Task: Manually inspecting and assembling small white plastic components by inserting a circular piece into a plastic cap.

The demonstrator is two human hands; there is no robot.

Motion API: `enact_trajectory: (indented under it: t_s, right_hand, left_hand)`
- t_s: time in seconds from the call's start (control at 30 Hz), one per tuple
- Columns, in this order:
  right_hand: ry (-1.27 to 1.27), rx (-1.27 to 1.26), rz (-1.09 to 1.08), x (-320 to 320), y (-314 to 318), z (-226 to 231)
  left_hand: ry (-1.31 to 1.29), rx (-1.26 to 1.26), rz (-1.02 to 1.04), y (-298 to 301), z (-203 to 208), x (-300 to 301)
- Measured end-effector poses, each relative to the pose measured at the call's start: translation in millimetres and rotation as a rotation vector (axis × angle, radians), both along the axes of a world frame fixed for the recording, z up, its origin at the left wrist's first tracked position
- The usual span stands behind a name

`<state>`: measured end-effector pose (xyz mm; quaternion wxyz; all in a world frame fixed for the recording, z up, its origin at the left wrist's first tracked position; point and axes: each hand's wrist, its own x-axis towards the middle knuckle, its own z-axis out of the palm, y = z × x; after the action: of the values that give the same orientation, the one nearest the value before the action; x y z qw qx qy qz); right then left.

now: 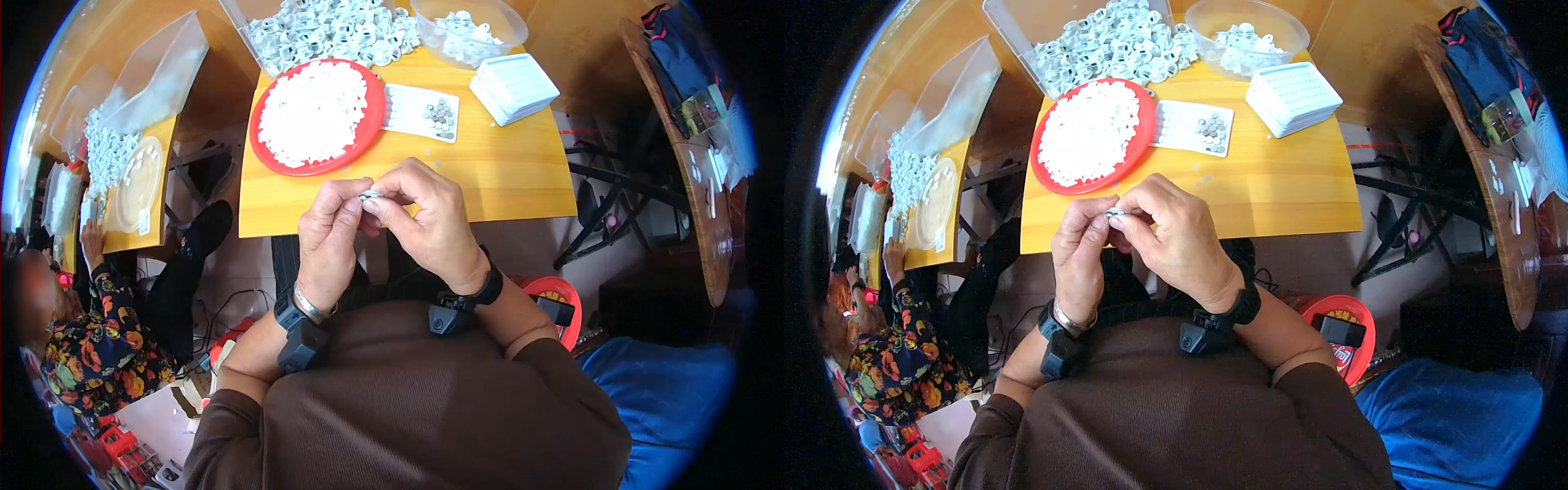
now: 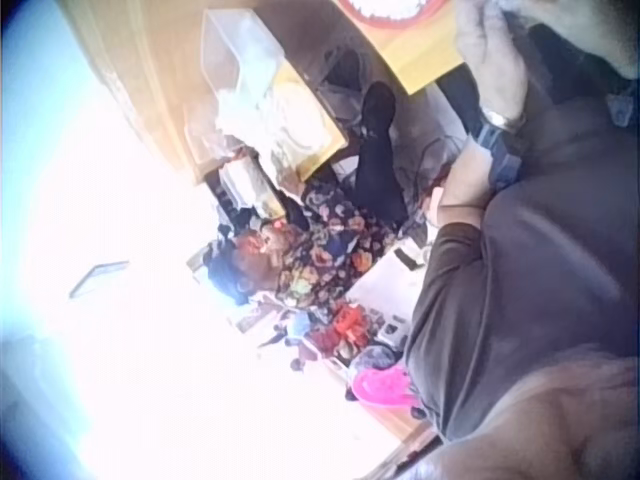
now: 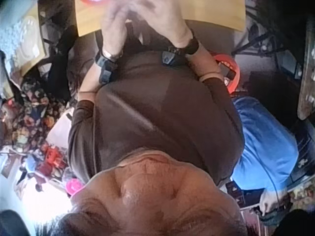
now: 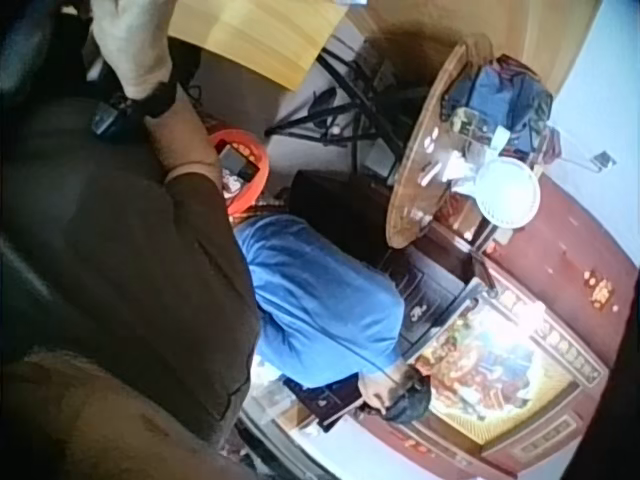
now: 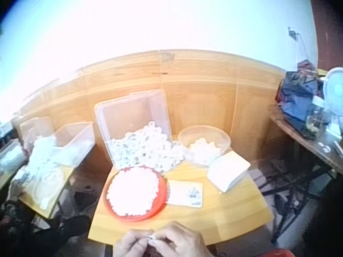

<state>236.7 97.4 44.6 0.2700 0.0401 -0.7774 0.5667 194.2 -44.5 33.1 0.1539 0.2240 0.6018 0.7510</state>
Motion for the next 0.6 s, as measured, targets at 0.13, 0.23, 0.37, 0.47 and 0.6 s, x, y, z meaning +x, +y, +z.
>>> enact_trajectory:
  t_s: [0.13, 0.23, 0.37, 0.47, 0.6]
  right_hand:
    - [0.02, 0.07, -0.012, 3.0, 0.4, 1.5]
    - [0.031, 0.102, -0.005, 4.4, 0.8, 1.8]
    - [0.061, 0.155, -0.029, 4.2, 0.5, 0.3]
    - [0.06, 0.161, -0.047, 4.9, -0.8, 0.2]
    - [0.032, 0.094, -0.006, 3.2, 2.7, 0.3]
  left_hand:
    - [0.06, -0.045, 0.009, -1.6, 2.3, 2.9]
    - [0.087, -0.066, 0.004, -1.9, 3.1, 4.1]
    - [0.111, -0.085, 0.01, -0.8, 0.1, 3.2]
    - [0.05, -0.051, -0.003, -0.4, 1.5, 2.7]
    - [-0.093, 0.074, -0.018, 0.2, 2.5, 3.5]
